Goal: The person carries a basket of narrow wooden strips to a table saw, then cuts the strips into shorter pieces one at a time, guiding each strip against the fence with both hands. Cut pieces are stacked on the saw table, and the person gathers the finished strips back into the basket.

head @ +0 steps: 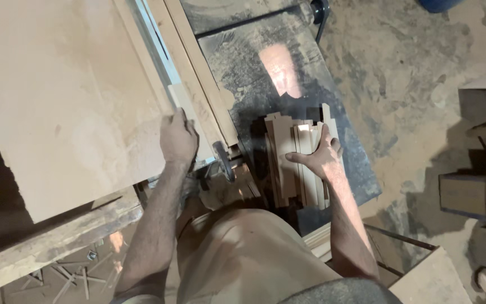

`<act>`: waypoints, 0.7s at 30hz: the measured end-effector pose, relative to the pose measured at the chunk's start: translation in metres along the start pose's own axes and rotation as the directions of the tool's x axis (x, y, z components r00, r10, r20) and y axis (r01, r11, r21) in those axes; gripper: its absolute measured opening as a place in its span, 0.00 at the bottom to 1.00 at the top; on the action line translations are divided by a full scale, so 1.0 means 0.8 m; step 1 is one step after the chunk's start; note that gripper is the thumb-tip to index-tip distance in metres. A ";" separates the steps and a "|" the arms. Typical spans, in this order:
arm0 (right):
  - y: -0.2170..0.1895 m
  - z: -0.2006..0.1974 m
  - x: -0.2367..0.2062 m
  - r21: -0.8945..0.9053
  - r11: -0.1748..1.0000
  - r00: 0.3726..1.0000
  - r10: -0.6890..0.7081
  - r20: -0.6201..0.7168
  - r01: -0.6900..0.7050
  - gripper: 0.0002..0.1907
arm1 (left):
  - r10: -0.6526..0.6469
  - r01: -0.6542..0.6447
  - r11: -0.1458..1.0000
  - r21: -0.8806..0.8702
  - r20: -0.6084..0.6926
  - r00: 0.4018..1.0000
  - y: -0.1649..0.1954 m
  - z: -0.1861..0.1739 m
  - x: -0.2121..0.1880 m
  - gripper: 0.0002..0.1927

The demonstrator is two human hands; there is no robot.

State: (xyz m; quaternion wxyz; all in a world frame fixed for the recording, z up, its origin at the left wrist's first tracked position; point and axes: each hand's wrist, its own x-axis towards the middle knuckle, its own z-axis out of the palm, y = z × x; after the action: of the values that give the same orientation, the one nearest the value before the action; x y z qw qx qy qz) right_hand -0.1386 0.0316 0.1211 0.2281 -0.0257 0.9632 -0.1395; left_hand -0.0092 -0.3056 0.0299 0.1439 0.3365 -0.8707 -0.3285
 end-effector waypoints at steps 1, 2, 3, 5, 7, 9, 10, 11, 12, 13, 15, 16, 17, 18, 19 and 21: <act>0.000 0.001 0.000 -0.016 0.999 0.999 -0.047 -0.019 0.046 0.76 | 0.087 -0.083 0.992 0.094 -0.034 0.996 0.003 0.000 -0.005 0.21; -0.001 0.002 0.000 -0.034 0.995 0.995 -0.095 -0.034 0.094 0.76 | 0.175 -0.161 0.969 0.189 -0.059 0.983 0.005 0.001 -0.009 0.20; -0.002 0.002 -0.001 -0.051 0.988 0.987 -0.151 -0.051 0.148 0.76 | 0.218 -0.195 0.954 0.227 -0.081 0.972 0.006 0.003 -0.013 0.20; -0.009 0.001 0.000 -0.048 0.996 0.996 -0.077 -0.041 0.075 0.77 | 0.308 -0.259 0.915 0.309 -0.119 0.944 0.004 0.008 -0.015 0.20; -0.015 -0.003 -0.006 -0.024 1.000 1.000 -0.013 -0.027 0.012 0.78 | 0.321 -0.275 0.916 0.290 -0.121 0.939 -0.001 0.012 -0.013 0.20; -0.025 -0.007 -0.008 0.026 0.999 1.000 0.022 -0.019 -0.021 0.80 | 0.329 -0.284 0.915 0.285 -0.124 0.936 -0.007 0.014 -0.002 0.19; -0.030 -0.009 -0.010 0.037 0.999 0.999 0.031 -0.012 -0.031 0.80 | 0.329 -0.285 0.914 0.288 -0.117 0.937 -0.009 0.014 0.005 0.19; -0.034 -0.011 -0.011 0.049 0.998 0.999 0.044 -0.005 -0.043 0.81 | 0.332 -0.289 0.912 0.290 -0.108 0.937 -0.010 0.013 0.015 0.19; -0.038 -0.013 -0.012 0.061 0.996 0.998 0.058 0.000 -0.058 0.81 | 0.330 -0.287 0.911 0.296 -0.106 0.938 -0.011 0.011 0.027 0.19; -0.041 -0.015 -0.012 0.074 0.995 0.998 0.068 0.014 -0.069 0.81 | 0.331 -0.287 0.910 0.300 -0.106 0.938 -0.012 0.010 0.042 0.19; -0.044 -0.016 -0.011 0.101 0.991 0.996 0.087 0.033 -0.090 0.81 | 0.338 -0.294 0.908 0.299 -0.105 0.935 -0.013 0.010 0.077 0.19; -0.045 -0.016 -0.009 0.069 0.993 0.995 0.091 0.032 -0.093 0.81 | 0.344 -0.301 0.907 0.295 -0.106 0.933 -0.017 0.010 0.099 0.19; -0.044 -0.016 -0.006 0.036 0.995 0.995 0.094 0.031 -0.095 0.81 | 0.349 -0.306 0.907 0.290 -0.107 0.931 -0.022 0.012 0.122 0.20; -0.043 -0.015 -0.003 0.001 0.995 0.995 0.097 0.032 -0.097 0.81 | 0.355 -0.309 0.903 0.298 -0.114 0.928 -0.030 0.016 0.145 0.19; -0.042 -0.014 0.000 0.005 0.994 0.993 0.109 0.037 -0.109 0.81 | 0.361 -0.312 0.900 0.305 -0.119 0.925 -0.039 0.021 0.171 0.19; -0.038 -0.009 0.006 0.018 0.991 0.990 0.133 0.046 -0.134 0.83 | 0.367 -0.313 0.892 0.325 -0.116 0.923 -0.065 0.035 0.227 0.20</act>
State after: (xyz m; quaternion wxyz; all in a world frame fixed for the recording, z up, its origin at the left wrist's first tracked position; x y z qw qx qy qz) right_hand -0.1469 0.0039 0.1335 0.2585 0.0380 0.9560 -0.1334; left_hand -0.1298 -0.4449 -0.0199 0.2221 0.2238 -0.9399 -0.1311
